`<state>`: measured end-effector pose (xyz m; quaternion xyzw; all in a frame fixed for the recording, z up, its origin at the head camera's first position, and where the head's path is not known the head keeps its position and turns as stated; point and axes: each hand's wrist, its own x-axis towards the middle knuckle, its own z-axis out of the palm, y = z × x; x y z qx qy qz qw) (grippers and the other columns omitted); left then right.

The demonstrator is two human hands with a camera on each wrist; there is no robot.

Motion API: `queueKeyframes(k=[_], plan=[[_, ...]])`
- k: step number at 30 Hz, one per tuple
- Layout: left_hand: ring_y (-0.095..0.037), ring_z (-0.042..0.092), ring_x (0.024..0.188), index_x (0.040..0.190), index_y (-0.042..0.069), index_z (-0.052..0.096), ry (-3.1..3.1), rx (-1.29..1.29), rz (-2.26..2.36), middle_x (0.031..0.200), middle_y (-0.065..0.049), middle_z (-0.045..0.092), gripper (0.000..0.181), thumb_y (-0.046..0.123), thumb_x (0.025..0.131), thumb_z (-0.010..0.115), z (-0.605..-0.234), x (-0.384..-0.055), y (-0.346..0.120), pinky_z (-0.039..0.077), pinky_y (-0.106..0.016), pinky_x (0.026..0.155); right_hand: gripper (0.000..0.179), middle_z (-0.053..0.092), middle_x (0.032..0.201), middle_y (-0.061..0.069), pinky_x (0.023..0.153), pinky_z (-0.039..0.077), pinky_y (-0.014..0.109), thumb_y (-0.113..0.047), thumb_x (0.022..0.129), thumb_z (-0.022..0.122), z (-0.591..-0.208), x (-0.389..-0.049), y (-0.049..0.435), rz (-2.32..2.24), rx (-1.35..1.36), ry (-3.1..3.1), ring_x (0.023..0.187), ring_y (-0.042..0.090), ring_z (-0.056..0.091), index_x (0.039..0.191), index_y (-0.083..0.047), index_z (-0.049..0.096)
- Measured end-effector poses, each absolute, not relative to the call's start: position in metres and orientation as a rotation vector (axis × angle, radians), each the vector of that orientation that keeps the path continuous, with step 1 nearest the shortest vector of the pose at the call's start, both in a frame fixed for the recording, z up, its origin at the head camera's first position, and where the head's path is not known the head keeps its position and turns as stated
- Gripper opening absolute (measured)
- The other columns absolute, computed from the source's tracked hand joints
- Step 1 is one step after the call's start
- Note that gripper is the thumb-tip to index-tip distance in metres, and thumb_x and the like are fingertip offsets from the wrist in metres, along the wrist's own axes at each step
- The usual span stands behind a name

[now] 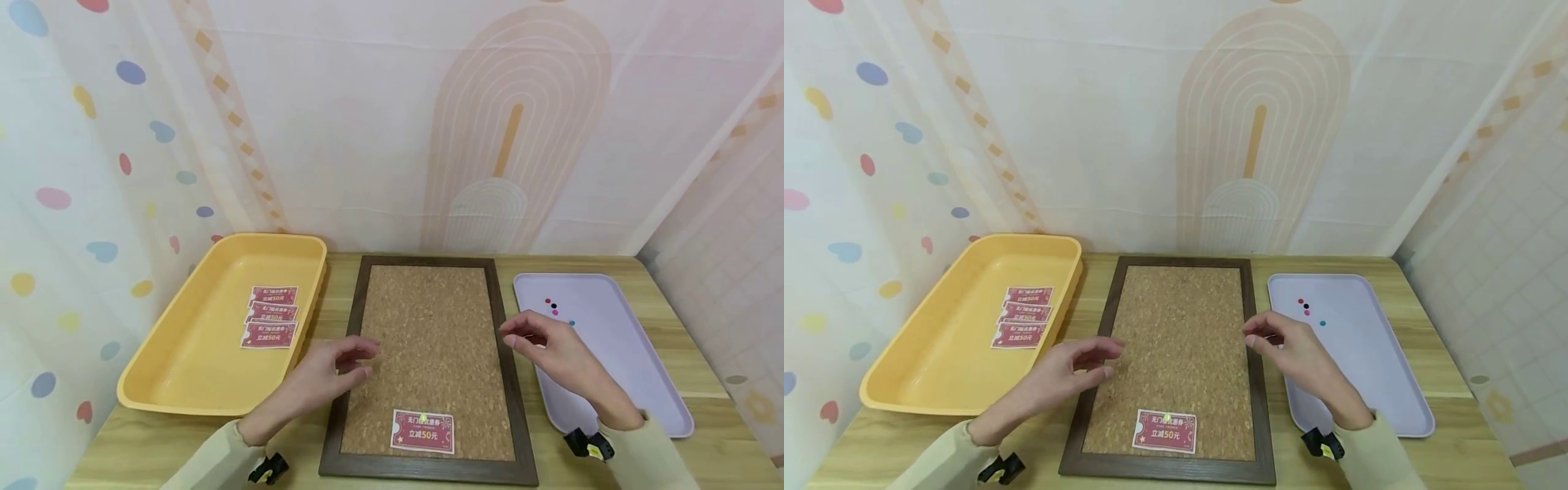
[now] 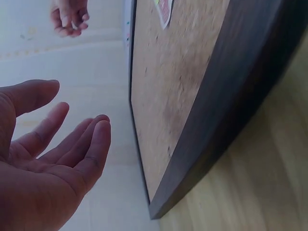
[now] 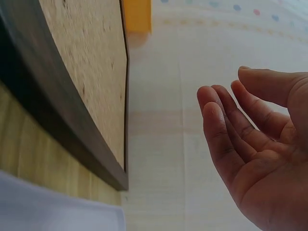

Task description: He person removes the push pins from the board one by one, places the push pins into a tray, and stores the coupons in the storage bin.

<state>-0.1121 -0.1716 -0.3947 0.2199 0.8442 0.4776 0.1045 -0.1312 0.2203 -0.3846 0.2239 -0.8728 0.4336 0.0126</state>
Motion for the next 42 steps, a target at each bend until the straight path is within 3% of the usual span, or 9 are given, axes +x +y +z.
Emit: queueKeyframes(k=[3, 6, 12, 17, 28, 37, 42], plan=[[-0.039, 0.065, 0.119, 0.126, -0.002, 0.066, 2.444, 0.678, 1.42, 0.139, -0.022, 0.061, 0.029, 0.006, 0.098, 0.069, -0.398, -0.11, -0.166, 0.056, -0.034, 0.096, 0.01, 0.073, 0.103, 0.003, 0.077, 0.056, 0.026, -0.012, 0.102, 0.067, -0.386, -0.128, 0.213, 1.363, 0.734, -2.72, 0.089, 0.007, 0.066, 0.11, -0.01, 0.072], [-0.038, 0.067, 0.116, 0.125, -0.002, 0.067, 2.433, 0.7, 1.396, 0.131, -0.021, 0.065, 0.028, 0.006, 0.097, 0.07, -0.403, -0.107, -0.161, 0.057, -0.033, 0.094, 0.01, 0.074, 0.105, 0.005, 0.078, 0.057, 0.028, -0.01, 0.101, 0.068, -0.389, -0.125, 0.205, 1.37, 0.768, -2.722, 0.092, 0.007, 0.067, 0.11, -0.008, 0.072], [-0.028, 0.071, 0.106, 0.121, 0.001, 0.069, 2.421, 0.698, 1.317, 0.117, -0.011, 0.072, 0.025, 0.008, 0.096, 0.072, -0.411, -0.102, -0.152, 0.057, -0.03, 0.089, 0.01, 0.074, 0.107, 0.008, 0.08, 0.059, 0.029, -0.011, 0.101, 0.069, -0.395, -0.12, 0.189, 1.398, 0.874, -2.737, 0.092, 0.008, 0.068, 0.109, -0.007, 0.072], [-0.021, 0.072, 0.099, 0.117, 0.001, 0.069, 2.393, 0.717, 1.3, 0.111, -0.011, 0.073, 0.024, 0.002, 0.093, 0.074, -0.417, -0.099, -0.146, 0.057, -0.024, 0.084, 0.011, 0.073, 0.107, 0.007, 0.082, 0.058, 0.03, -0.012, 0.101, 0.069, -0.398, -0.115, 0.178, 1.452, 0.933, -2.767, 0.092, 0.008, 0.068, 0.11, -0.007, 0.072], [-0.005, 0.064, 0.081, 0.104, 0.005, 0.072, 2.418, 0.772, 1.202, 0.09, 0.004, 0.071, 0.018, 0.0, 0.088, 0.076, -0.424, -0.101, -0.139, 0.056, -0.024, 0.074, 0.014, 0.073, 0.108, 0.006, 0.083, 0.059, 0.03, -0.014, 0.101, 0.068, -0.401, -0.107, 0.162, 1.467, 1.076, -2.808, 0.095, 0.009, 0.068, 0.112, -0.006, 0.072], [-0.001, 0.061, 0.079, 0.098, 0.007, 0.078, 2.508, 0.834, 1.066, 0.089, 0.005, 0.07, 0.014, 0.001, 0.086, 0.079, -0.428, -0.104, -0.135, 0.055, -0.023, 0.072, 0.012, 0.073, 0.101, 0.0, 0.08, 0.057, 0.026, -0.009, 0.098, 0.071, -0.405, -0.107, 0.149, 1.407, 1.177, -2.853, 0.091, 0.004, 0.065, 0.11, -0.006, 0.073], [-0.001, 0.058, 0.079, 0.095, 0.012, 0.079, 2.571, 0.863, 0.927, 0.09, 0.009, 0.069, 0.01, 0.011, 0.086, 0.084, -0.428, -0.106, -0.133, 0.05, -0.023, 0.071, 0.012, 0.073, 0.102, -0.003, 0.082, 0.056, 0.025, -0.009, 0.098, 0.071, -0.408, -0.107, 0.139, 1.355, 1.242, -2.914, 0.092, 0.001, 0.064, 0.109, -0.009, 0.074]])
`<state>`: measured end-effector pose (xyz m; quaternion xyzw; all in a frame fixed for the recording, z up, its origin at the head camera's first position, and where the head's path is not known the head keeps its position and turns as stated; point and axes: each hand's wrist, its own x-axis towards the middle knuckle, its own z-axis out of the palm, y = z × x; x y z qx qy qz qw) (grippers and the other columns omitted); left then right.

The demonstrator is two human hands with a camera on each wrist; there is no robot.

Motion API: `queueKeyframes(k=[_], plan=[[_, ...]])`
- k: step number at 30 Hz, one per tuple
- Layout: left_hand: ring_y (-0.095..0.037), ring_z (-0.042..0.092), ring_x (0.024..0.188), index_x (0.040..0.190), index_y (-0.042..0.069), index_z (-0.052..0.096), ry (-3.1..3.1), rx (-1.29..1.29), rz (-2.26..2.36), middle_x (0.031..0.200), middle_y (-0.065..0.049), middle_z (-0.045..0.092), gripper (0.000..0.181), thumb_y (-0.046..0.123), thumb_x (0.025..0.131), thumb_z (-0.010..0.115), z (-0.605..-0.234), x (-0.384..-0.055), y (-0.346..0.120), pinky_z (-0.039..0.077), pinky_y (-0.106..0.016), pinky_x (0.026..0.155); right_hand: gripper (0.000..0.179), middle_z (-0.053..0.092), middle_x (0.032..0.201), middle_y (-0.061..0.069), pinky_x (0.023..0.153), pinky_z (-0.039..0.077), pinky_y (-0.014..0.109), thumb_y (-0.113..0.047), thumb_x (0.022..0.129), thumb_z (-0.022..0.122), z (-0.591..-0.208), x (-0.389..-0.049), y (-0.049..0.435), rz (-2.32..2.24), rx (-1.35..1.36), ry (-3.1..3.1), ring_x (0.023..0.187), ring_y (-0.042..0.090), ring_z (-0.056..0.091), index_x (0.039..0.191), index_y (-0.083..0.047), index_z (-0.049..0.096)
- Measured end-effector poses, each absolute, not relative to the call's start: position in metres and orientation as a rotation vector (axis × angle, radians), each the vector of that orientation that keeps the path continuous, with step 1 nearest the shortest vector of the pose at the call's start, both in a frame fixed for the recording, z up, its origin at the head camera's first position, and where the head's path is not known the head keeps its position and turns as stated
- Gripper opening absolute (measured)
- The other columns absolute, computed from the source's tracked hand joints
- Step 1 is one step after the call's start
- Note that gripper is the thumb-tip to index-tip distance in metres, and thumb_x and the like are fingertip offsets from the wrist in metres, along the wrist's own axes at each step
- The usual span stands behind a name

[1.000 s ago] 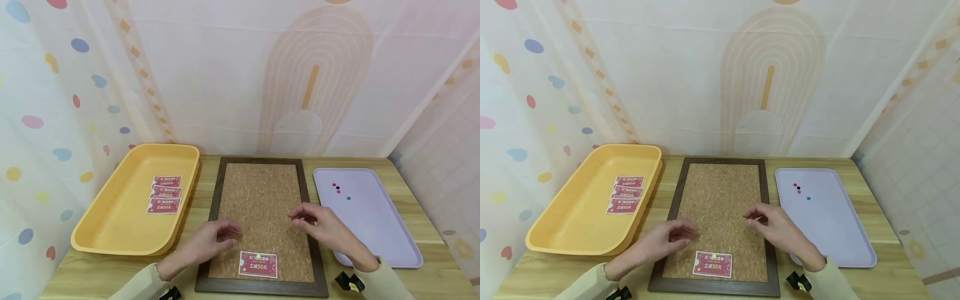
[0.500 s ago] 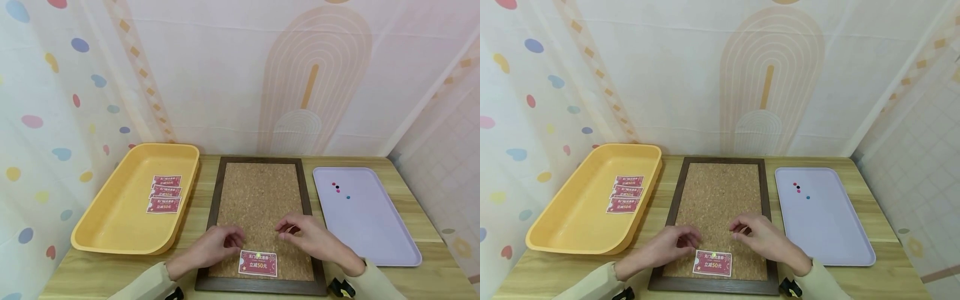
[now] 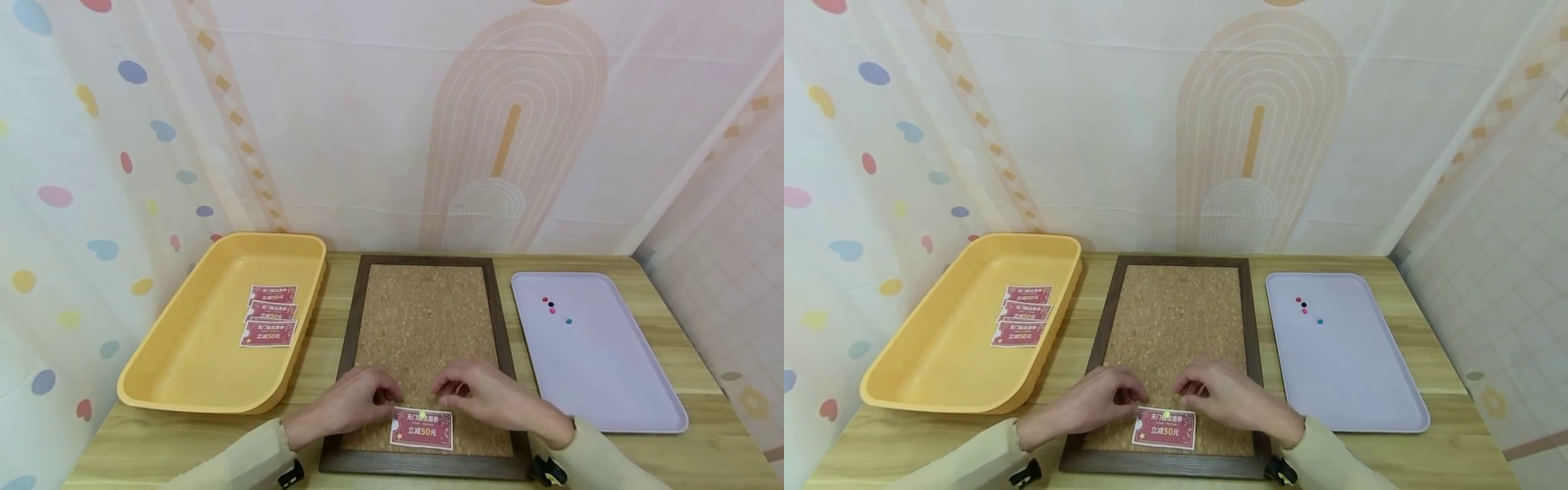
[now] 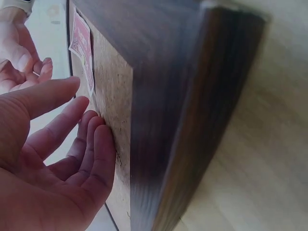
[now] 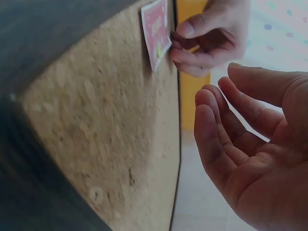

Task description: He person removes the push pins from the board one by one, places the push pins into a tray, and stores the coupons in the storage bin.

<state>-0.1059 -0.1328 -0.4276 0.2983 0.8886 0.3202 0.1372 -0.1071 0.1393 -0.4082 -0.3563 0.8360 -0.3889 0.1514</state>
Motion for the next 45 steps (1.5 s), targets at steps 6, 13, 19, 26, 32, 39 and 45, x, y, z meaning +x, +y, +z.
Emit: queueKeyframes(k=[6, 13, 19, 26, 32, 39, 45], plan=[[-0.001, 0.054, 0.078, 0.09, 0.017, 0.078, 2.593, 0.875, 0.827, 0.088, 0.013, 0.064, 0.011, 0.016, 0.083, 0.086, -0.426, -0.108, -0.13, 0.046, -0.022, 0.069, 0.011, 0.072, 0.102, -0.01, 0.082, 0.052, 0.027, -0.014, 0.097, 0.073, -0.408, -0.108, 0.131, -0.996, -1.02, 2.394, 0.091, 0.0, 0.06, 0.108, -0.015, 0.076], [-0.002, 0.049, 0.075, 0.086, 0.016, 0.074, 2.617, 0.94, 0.747, 0.083, 0.011, 0.059, 0.016, 0.011, 0.078, 0.087, -0.426, -0.109, -0.128, 0.043, -0.022, 0.067, 0.011, 0.07, 0.1, -0.015, 0.081, 0.05, 0.028, -0.015, 0.097, 0.074, -0.412, -0.11, 0.121, -0.876, -1.046, 2.412, 0.085, -0.003, 0.058, 0.107, -0.018, 0.078], [-0.002, 0.047, 0.074, 0.084, 0.018, 0.073, 2.62, 0.925, 0.69, 0.083, 0.012, 0.056, 0.015, 0.014, 0.08, 0.087, -0.425, -0.109, -0.125, 0.042, -0.022, 0.066, 0.009, 0.069, 0.093, -0.013, 0.076, 0.047, 0.025, -0.012, 0.093, 0.077, -0.418, -0.113, 0.116, -0.844, -1.039, 2.413, 0.079, -0.004, 0.055, 0.101, -0.017, 0.077], [-0.004, 0.047, 0.075, 0.083, 0.017, 0.071, 2.613, 0.934, 0.671, 0.083, 0.01, 0.056, 0.016, 0.011, 0.08, 0.086, -0.423, -0.107, -0.124, 0.042, -0.024, 0.067, 0.008, 0.063, 0.086, -0.018, 0.071, 0.047, 0.022, -0.011, 0.093, 0.077, -0.42, -0.114, 0.111, -0.805, -1.005, 2.384, 0.075, -0.004, 0.054, 0.096, -0.019, 0.076], [0.0, 0.049, 0.07, 0.078, 0.017, 0.07, 2.573, 0.925, 0.736, 0.074, 0.013, 0.058, 0.018, 0.005, 0.081, 0.083, -0.423, -0.108, -0.123, 0.043, -0.021, 0.064, 0.01, 0.062, 0.083, -0.018, 0.069, 0.047, 0.021, -0.008, 0.092, 0.077, -0.42, -0.114, 0.107, -0.787, -0.988, 2.387, 0.072, -0.003, 0.053, 0.094, -0.018, 0.076], [0.003, 0.053, 0.068, 0.078, 0.018, 0.071, 2.516, 0.867, 0.844, 0.074, 0.014, 0.062, 0.017, 0.007, 0.083, 0.084, -0.425, -0.11, -0.123, 0.047, -0.021, 0.063, 0.013, 0.06, 0.076, -0.018, 0.063, 0.046, 0.02, -0.006, 0.091, 0.077, -0.421, -0.114, 0.105, -0.8, -0.987, 2.389, 0.067, -0.003, 0.051, 0.09, -0.018, 0.075], [0.004, 0.055, 0.067, 0.077, 0.016, 0.072, 2.481, 0.824, 0.921, 0.072, 0.014, 0.064, 0.017, 0.005, 0.081, 0.083, -0.426, -0.111, -0.124, 0.048, -0.02, 0.063, 0.016, 0.058, 0.071, -0.019, 0.059, 0.044, 0.02, -0.004, 0.089, 0.077, -0.422, -0.115, 0.102, -0.781, -0.999, 2.414, 0.063, -0.004, 0.05, 0.086, -0.018, 0.073]])
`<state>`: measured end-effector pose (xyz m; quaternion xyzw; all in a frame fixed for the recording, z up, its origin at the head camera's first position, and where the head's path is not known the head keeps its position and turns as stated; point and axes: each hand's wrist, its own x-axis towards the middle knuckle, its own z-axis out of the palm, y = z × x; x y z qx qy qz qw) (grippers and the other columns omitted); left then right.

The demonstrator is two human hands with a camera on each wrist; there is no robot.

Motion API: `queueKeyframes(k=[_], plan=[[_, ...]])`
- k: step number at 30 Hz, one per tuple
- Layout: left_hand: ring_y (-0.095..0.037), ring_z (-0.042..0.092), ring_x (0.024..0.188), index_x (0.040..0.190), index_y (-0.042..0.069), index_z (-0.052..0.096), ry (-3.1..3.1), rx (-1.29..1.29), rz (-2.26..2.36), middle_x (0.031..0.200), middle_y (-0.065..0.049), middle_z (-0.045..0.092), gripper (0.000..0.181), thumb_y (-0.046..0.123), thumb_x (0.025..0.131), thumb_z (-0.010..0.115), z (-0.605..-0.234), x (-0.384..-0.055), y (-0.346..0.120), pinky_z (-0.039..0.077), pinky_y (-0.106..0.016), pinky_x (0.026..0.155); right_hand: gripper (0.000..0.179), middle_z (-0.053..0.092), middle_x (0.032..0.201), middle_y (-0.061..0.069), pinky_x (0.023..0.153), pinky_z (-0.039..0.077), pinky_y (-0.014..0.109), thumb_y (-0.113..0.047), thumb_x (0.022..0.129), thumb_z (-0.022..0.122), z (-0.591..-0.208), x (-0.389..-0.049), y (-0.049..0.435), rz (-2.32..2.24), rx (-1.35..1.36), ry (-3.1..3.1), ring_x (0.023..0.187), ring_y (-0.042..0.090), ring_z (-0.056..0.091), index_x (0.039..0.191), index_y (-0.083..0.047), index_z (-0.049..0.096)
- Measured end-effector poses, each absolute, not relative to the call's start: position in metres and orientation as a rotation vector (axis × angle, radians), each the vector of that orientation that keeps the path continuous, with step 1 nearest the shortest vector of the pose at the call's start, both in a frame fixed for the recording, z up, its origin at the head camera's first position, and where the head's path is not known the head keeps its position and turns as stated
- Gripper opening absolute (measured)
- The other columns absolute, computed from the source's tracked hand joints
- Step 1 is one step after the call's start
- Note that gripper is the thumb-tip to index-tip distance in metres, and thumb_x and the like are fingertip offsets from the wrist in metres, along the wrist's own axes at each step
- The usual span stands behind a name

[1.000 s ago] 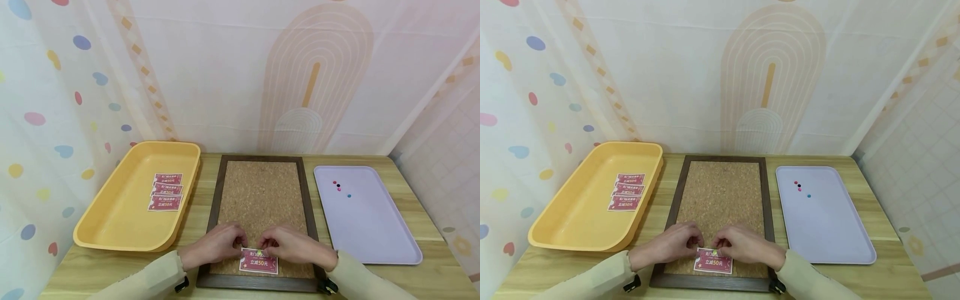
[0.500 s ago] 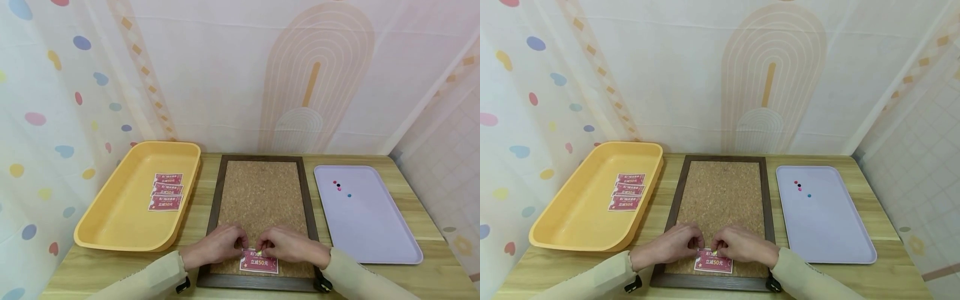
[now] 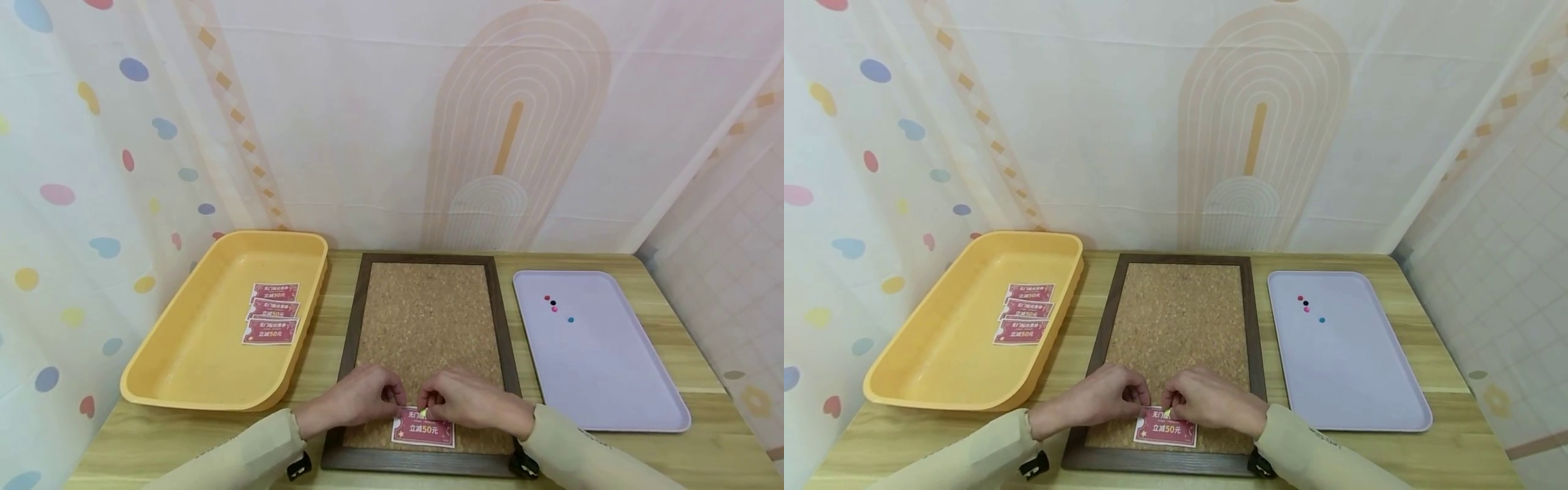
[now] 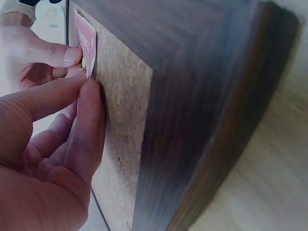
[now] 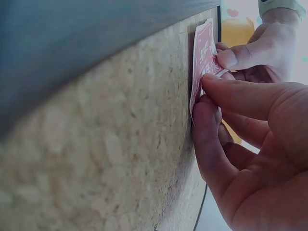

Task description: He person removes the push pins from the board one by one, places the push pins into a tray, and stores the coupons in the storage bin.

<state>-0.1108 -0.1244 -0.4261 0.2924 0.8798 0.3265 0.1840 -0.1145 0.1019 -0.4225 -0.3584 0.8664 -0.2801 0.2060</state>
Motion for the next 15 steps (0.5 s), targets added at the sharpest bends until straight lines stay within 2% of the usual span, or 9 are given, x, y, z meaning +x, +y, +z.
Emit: queueKeyframes(k=[15], plan=[[0.001, 0.058, 0.058, 0.077, 0.014, 0.073, 2.405, 0.748, 1.045, 0.066, 0.011, 0.066, 0.015, 0.004, 0.083, 0.083, -0.4275, -0.1101, -0.1272, 0.05, -0.02, 0.059, 0.015, 0.055, 0.067, -0.019, 0.058, 0.043, 0.02, -0.005, 0.087, 0.077, -0.4229, -0.1152, 0.0979, -0.706, -1.008, 2.45, 0.061, -0.003, 0.049, 0.081, -0.018, 0.071]])
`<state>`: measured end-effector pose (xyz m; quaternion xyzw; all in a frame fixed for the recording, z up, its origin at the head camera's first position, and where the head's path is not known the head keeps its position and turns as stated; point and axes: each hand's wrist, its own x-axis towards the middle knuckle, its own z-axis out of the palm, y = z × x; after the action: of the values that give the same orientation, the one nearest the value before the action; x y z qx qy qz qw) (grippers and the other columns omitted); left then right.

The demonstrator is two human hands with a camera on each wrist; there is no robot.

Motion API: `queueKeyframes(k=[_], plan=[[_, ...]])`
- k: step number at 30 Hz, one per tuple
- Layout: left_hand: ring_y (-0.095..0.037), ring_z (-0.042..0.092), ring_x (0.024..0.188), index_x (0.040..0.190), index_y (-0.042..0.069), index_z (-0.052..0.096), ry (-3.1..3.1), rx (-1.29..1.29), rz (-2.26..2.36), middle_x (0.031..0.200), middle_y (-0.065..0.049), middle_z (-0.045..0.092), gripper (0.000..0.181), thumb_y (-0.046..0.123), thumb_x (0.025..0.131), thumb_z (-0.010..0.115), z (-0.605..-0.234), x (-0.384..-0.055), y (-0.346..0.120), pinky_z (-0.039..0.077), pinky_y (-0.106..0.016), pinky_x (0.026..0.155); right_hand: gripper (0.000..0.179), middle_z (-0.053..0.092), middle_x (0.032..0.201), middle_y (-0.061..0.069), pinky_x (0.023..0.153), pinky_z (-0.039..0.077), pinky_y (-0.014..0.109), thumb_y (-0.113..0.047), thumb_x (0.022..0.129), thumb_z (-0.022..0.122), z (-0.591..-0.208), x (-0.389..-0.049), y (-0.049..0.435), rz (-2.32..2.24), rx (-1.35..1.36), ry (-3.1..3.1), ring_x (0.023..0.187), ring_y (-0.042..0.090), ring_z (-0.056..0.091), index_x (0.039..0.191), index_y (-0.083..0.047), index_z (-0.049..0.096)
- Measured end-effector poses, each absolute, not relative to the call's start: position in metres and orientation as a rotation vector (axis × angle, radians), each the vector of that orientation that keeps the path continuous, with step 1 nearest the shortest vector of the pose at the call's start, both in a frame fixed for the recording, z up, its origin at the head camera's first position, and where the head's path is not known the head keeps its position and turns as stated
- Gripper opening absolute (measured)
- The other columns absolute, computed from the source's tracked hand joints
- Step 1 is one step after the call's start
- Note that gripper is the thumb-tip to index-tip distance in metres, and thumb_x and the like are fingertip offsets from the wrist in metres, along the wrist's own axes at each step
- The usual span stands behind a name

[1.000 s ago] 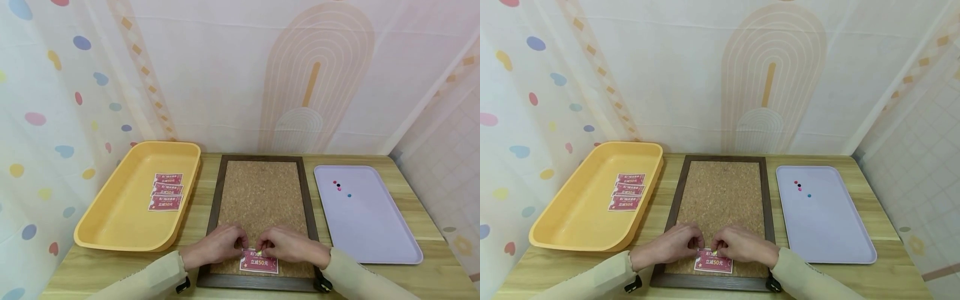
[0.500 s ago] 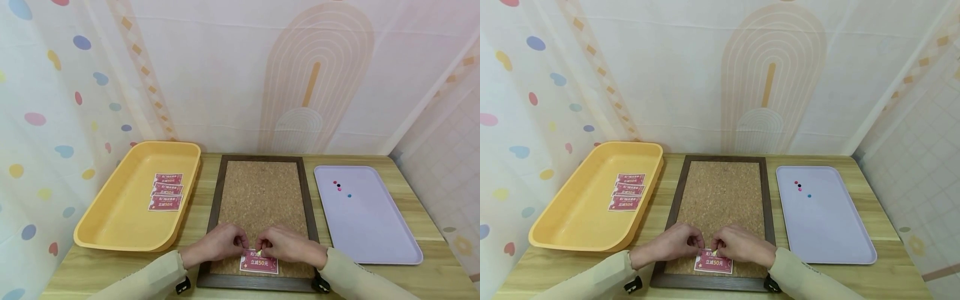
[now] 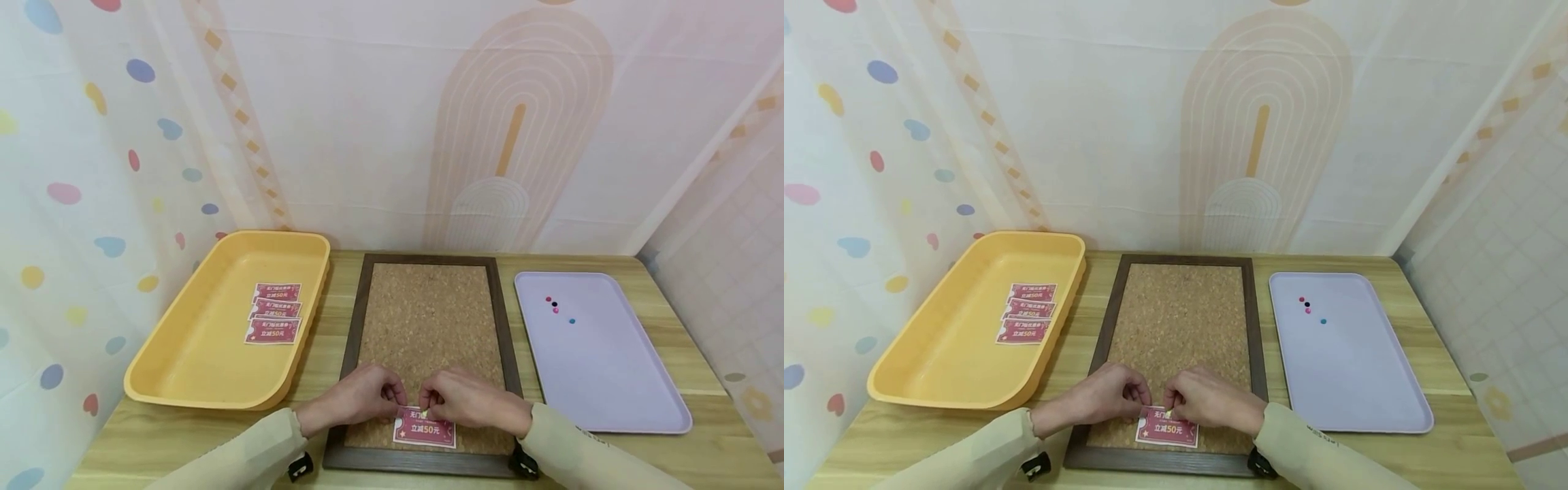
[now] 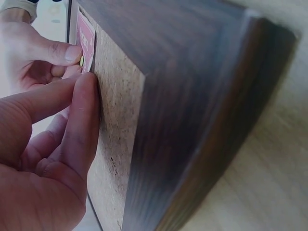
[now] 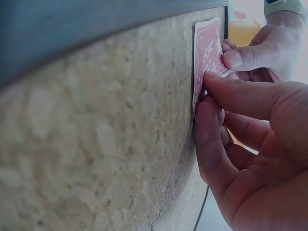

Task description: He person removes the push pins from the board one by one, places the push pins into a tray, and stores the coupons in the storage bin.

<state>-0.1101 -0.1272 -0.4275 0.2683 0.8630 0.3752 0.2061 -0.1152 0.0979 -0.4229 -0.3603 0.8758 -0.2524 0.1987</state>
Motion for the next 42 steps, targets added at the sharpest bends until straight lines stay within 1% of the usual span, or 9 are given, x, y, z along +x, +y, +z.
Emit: queueKeyframes(k=[7, 15, 22, 26, 33, 38, 42], plan=[[0.0, 0.059, 0.058, 0.079, 0.013, 0.073, 2.404, 0.753, 1.053, 0.067, 0.009, 0.067, 0.014, 0.004, 0.083, 0.083, -0.4265, -0.1106, -0.1274, 0.05, -0.02, 0.058, 0.014, 0.055, 0.068, -0.018, 0.058, 0.042, 0.02, -0.006, 0.087, 0.077, -0.4229, -0.1166, 0.0987, -0.715, -1.007, 2.443, 0.062, -0.003, 0.048, 0.082, -0.017, 0.071], [0.0, 0.06, 0.058, 0.079, 0.013, 0.074, 2.4, 0.752, 1.058, 0.067, 0.009, 0.068, 0.013, 0.005, 0.083, 0.083, -0.428, -0.1109, -0.1281, 0.05, -0.02, 0.058, 0.018, 0.055, 0.068, -0.018, 0.057, 0.042, 0.02, -0.006, 0.087, 0.077, -0.4237, -0.1162, 0.099, -0.716, -1.012, 2.441, 0.061, -0.002, 0.048, 0.08, -0.02, 0.068], [-0.003, 0.064, 0.057, 0.082, 0.011, 0.075, 2.36, 0.733, 1.091, 0.07, 0.009, 0.069, 0.01, 0.007, 0.086, 0.083, -0.4297, -0.1115, -0.1303, 0.053, -0.02, 0.06, 0.022, 0.054, 0.066, -0.018, 0.056, 0.041, 0.02, -0.005, 0.088, 0.078, -0.4231, -0.116, 0.0992, -0.732, -1.012, 2.431, 0.059, -0.003, 0.047, 0.078, -0.021, 0.066], [-0.004, 0.065, 0.057, 0.083, 0.01, 0.075, 2.338, 0.723, 1.114, 0.071, 0.008, 0.07, 0.01, 0.005, 0.087, 0.082, -0.4302, -0.1108, -0.1311, 0.054, -0.02, 0.06, 0.022, 0.054, 0.065, -0.017, 0.056, 0.041, 0.02, -0.004, 0.087, 0.079, -0.4234, -0.1164, 0.0989, -0.75, -1.005, 2.414, 0.059, -0.003, 0.047, 0.078, -0.02, 0.066], [-0.004, 0.065, 0.058, 0.083, 0.01, 0.074, 2.347, 0.723, 1.101, 0.071, 0.009, 0.069, 0.01, 0.004, 0.087, 0.081, -0.429, -0.1126, -0.1301, 0.053, -0.02, 0.059, 0.018, 0.055, 0.066, -0.016, 0.055, 0.041, 0.02, -0.006, 0.088, 0.08, -0.4217, -0.1179, 0.1, -0.782, -0.99, 2.391, 0.06, -0.002, 0.048, 0.083, -0.02, 0.07], [-0.007, 0.066, 0.058, 0.083, 0.008, 0.075, 2.319, 0.687, 1.128, 0.071, 0.007, 0.069, 0.009, 0.001, 0.088, 0.08, -0.4287, -0.1109, -0.1294, 0.053, -0.02, 0.056, 0.019, 0.056, 0.068, -0.016, 0.057, 0.043, 0.02, -0.006, 0.089, 0.08, -0.4223, -0.1175, 0.1005, -0.796, -0.982, 2.372, 0.061, -0.002, 0.05, 0.082, -0.02, 0.069], [-0.006, 0.065, 0.058, 0.083, 0.007, 0.075, 2.318, 0.699, 1.129, 0.069, 0.008, 0.068, 0.009, 0.001, 0.089, 0.078, -0.4292, -0.1101, -0.1295, 0.051, -0.019, 0.055, 0.019, 0.056, 0.068, -0.016, 0.058, 0.043, 0.02, -0.005, 0.088, 0.079, -0.4233, -0.1175, 0.0997, -0.793, -0.976, 2.37, 0.061, -0.002, 0.05, 0.081, -0.019, 0.068]])
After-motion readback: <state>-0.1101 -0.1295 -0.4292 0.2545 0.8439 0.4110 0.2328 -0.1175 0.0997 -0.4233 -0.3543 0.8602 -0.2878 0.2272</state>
